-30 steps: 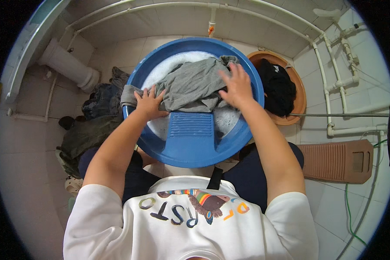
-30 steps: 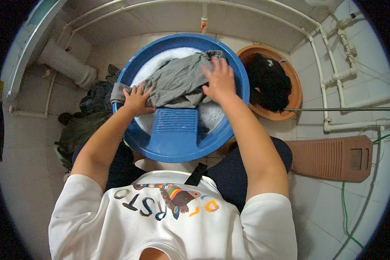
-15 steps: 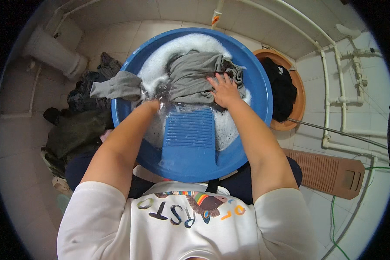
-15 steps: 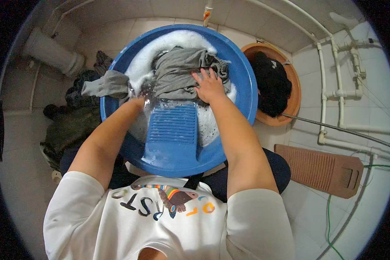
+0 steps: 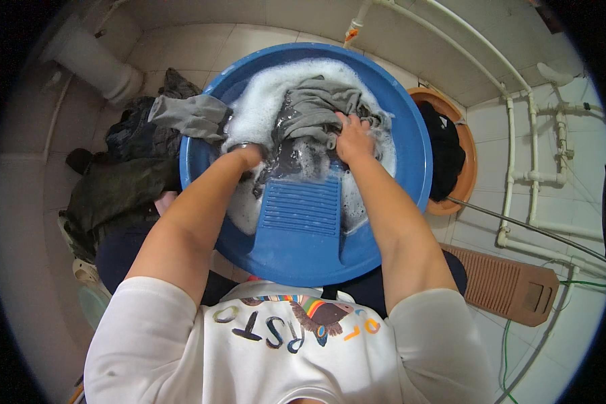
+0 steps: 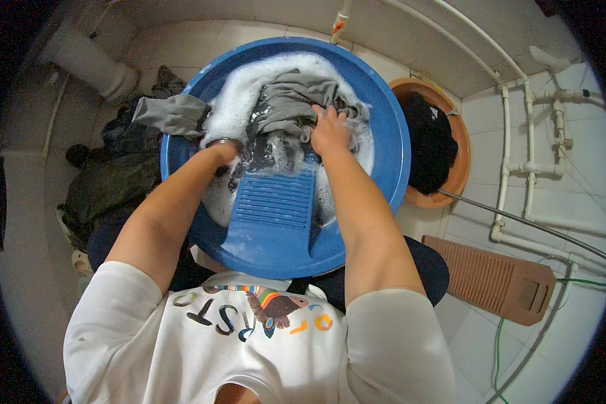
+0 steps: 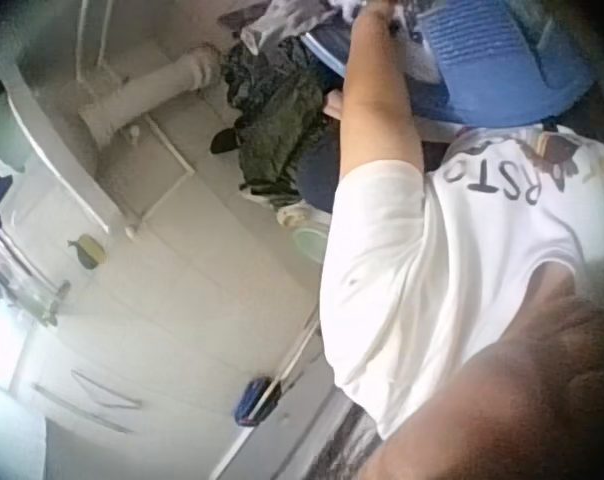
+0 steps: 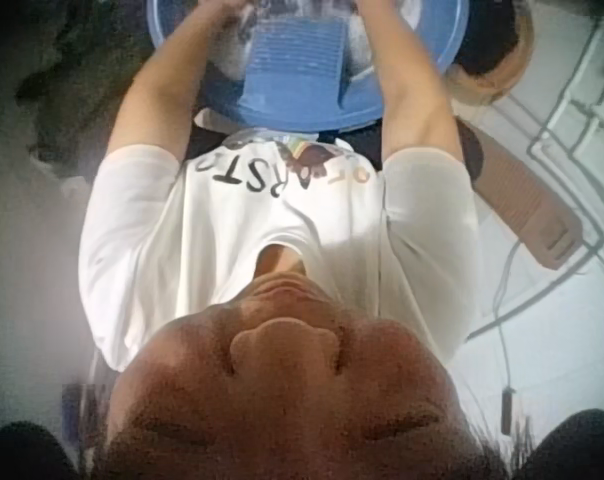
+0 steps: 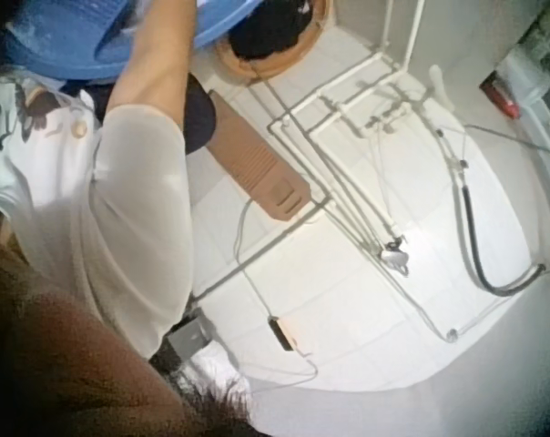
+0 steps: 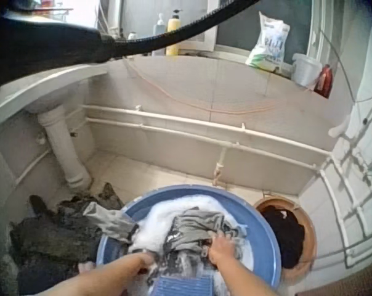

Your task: The person hand-washes dark-colored clothes in a blue basin filled with soapy water. They scrub and wring the garments by hand, then transfer them to a second basin before picking up a grey garment to continue washing.

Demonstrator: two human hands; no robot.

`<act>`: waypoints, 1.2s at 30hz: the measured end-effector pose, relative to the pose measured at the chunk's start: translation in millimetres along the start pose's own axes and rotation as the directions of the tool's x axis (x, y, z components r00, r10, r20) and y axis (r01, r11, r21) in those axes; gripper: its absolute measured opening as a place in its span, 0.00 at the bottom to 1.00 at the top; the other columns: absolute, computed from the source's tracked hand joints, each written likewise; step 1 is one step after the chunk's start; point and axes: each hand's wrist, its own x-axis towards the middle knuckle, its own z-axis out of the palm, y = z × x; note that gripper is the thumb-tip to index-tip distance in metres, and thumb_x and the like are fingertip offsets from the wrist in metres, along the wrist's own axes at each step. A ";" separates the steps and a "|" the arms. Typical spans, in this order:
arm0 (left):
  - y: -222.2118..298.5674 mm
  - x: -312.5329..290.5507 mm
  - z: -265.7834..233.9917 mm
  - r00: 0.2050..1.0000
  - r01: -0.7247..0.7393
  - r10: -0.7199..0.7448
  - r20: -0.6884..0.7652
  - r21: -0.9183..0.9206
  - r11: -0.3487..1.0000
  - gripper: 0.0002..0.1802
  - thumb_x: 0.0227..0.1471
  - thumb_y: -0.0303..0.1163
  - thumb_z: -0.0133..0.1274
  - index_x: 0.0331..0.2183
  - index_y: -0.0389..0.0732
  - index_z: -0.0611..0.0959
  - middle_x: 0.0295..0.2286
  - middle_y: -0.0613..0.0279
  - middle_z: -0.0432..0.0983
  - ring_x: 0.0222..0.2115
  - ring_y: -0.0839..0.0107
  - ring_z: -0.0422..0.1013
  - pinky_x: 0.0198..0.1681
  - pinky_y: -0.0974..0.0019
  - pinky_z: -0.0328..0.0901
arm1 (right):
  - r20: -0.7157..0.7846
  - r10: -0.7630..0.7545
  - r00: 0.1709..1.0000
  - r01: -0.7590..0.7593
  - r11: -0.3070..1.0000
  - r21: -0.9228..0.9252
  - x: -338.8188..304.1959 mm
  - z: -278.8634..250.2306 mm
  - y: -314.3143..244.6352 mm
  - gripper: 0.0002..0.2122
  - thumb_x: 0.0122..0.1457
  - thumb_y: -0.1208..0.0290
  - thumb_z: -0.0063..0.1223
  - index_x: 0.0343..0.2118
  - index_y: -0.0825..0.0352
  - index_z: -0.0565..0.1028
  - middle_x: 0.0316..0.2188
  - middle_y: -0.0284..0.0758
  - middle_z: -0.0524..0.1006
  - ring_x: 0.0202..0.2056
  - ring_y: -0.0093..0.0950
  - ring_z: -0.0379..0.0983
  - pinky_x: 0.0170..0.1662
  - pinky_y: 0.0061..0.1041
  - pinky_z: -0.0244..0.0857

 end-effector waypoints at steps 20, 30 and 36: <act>29.7 -140.4 -33.5 0.775 -0.541 0.041 -0.630 -0.629 0.558 0.14 0.43 0.23 0.55 0.20 0.44 0.65 0.20 0.67 0.68 0.25 0.77 0.66 0.31 0.73 0.63 | -0.027 -0.104 0.994 0.013 -0.133 0.991 -84.2 -131.8 39.5 0.09 0.50 0.79 0.47 0.36 0.70 0.69 0.31 0.39 0.74 0.32 0.27 0.71 0.37 0.29 0.67; 125.6 -127.2 -23.5 0.711 -0.510 0.271 -0.648 -0.210 0.834 0.48 0.33 0.40 0.65 0.53 0.35 0.58 0.49 0.46 0.61 0.49 0.58 0.59 0.51 0.64 0.56 | -0.447 -0.208 0.870 0.200 -0.681 0.705 -140.0 -208.9 31.6 0.11 0.55 0.67 0.43 0.38 0.67 0.70 0.36 0.36 0.74 0.39 0.28 0.70 0.46 0.29 0.64; 159.8 -133.3 -26.5 0.917 -0.032 0.103 -0.384 0.185 0.982 0.20 0.42 0.28 0.51 0.41 0.37 0.74 0.32 0.59 0.74 0.34 0.69 0.69 0.40 0.67 0.63 | -0.495 -0.101 0.863 0.390 -0.488 0.781 -121.7 -205.0 67.0 0.09 0.53 0.68 0.46 0.34 0.67 0.70 0.30 0.34 0.74 0.33 0.25 0.70 0.40 0.25 0.65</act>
